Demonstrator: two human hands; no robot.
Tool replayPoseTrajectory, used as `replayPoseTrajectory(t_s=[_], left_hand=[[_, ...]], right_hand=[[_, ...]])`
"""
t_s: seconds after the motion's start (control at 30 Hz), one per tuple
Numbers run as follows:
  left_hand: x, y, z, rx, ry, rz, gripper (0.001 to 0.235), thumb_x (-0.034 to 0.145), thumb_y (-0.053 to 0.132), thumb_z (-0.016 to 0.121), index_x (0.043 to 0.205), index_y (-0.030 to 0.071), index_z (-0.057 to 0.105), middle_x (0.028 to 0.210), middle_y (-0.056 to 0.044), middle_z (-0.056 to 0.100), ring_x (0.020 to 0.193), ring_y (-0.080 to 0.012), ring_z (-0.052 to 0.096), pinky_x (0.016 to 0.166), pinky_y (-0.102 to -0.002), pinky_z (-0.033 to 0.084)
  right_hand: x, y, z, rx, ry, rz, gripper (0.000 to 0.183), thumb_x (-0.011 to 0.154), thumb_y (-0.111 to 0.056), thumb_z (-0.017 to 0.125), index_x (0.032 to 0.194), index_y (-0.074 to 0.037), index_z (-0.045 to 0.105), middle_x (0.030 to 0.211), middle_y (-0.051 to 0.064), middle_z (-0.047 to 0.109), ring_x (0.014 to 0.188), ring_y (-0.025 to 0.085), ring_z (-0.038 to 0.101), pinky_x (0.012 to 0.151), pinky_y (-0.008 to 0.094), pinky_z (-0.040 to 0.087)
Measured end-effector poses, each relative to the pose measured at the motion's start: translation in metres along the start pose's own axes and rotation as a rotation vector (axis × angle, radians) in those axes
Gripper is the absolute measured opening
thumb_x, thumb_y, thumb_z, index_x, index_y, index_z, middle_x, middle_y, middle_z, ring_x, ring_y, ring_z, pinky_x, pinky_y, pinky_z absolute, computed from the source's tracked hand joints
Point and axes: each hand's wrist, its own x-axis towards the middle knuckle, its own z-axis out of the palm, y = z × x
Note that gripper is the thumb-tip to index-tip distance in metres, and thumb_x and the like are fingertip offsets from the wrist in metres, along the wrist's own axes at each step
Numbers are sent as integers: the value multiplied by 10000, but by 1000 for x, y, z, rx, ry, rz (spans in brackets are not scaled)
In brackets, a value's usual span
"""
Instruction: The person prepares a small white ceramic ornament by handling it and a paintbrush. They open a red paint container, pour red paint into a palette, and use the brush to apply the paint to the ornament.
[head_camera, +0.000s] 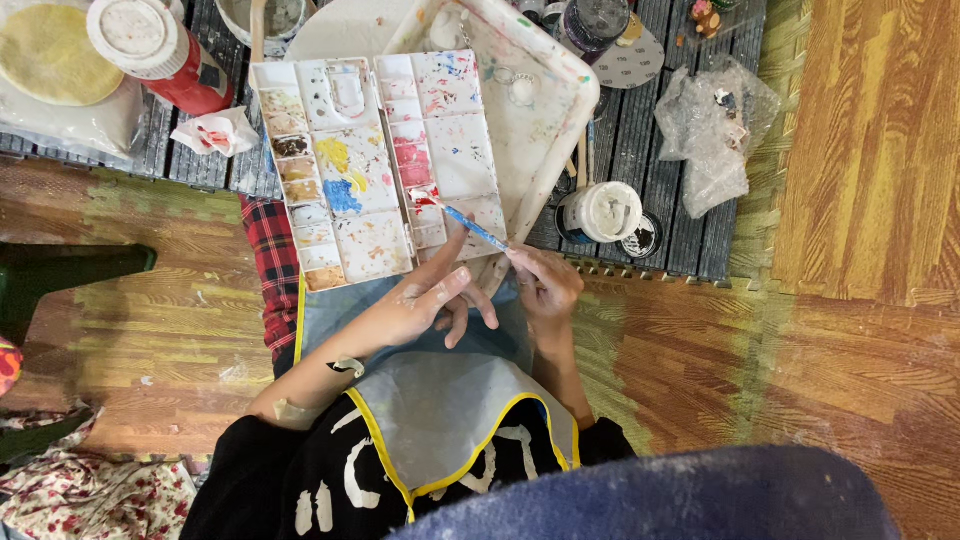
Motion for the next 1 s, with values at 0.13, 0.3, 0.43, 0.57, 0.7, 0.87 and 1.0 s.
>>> replayPoseTrajectory(t_s=[0.13, 0.3, 0.43, 0.57, 0.7, 0.87, 1.0], left_hand=[[0, -1, 0, 5, -6, 4, 864, 1067, 482, 357, 1637, 78, -152, 952, -151, 759, 534, -135, 625, 508, -227, 430], [1, -1, -1, 7, -3, 0, 872, 1058, 487, 360, 1631, 85, -161, 942, -159, 757, 529, -136, 626, 501, -227, 431], [1, 0, -1, 5, -17, 15, 876, 1059, 487, 355, 1626, 87, -180, 948, -161, 754, 532, -137, 625, 499, -226, 429], [1, 1, 0, 12, -16, 16, 879, 1059, 489, 357, 1626, 102, -192, 943, -161, 752, 535, -137, 625, 507, -227, 438], [1, 3, 1, 12, -8, 6, 881, 1054, 494, 361, 1626, 109, -188, 941, -159, 751, 538, -136, 624, 507, -228, 432], [0, 4, 0, 14, -10, 2, 883, 1053, 501, 365, 1633, 106, -172, 949, -156, 750, 551, -133, 626, 522, -230, 439], [0, 3, 1, 11, -12, 1, 882, 1053, 504, 365, 1636, 107, -165, 950, -153, 749, 552, -131, 626, 524, -230, 441]], right_hand=[[-4, 8, 4, 57, 107, -15, 173, 925, 37, 723, 1083, -35, 725, 1073, 104, 778, 908, 192, 774, 787, 292, 613], [-2, 9, 0, -9, 18, 1, 174, 934, 43, 714, 1085, -38, 745, 1074, 110, 777, 961, 219, 774, 843, 319, 608], [-1, 3, 0, 39, 5, 36, 187, 940, 49, 706, 1103, -37, 738, 1089, 113, 771, 987, 231, 769, 865, 330, 602], [-2, 3, 1, 35, 22, 38, 184, 943, 48, 705, 1097, -42, 749, 1084, 111, 777, 971, 219, 774, 845, 322, 599], [-3, 7, 2, 44, 20, 107, 176, 921, 47, 718, 1074, -28, 760, 1059, 128, 789, 879, 195, 761, 763, 301, 585], [-2, 8, 0, 73, 11, 79, 193, 939, 57, 693, 1113, -13, 733, 1085, 136, 768, 985, 233, 769, 869, 328, 605], [-2, 8, -1, 42, 16, 89, 195, 930, 70, 694, 1099, -17, 736, 1075, 137, 771, 973, 230, 771, 863, 326, 604]])
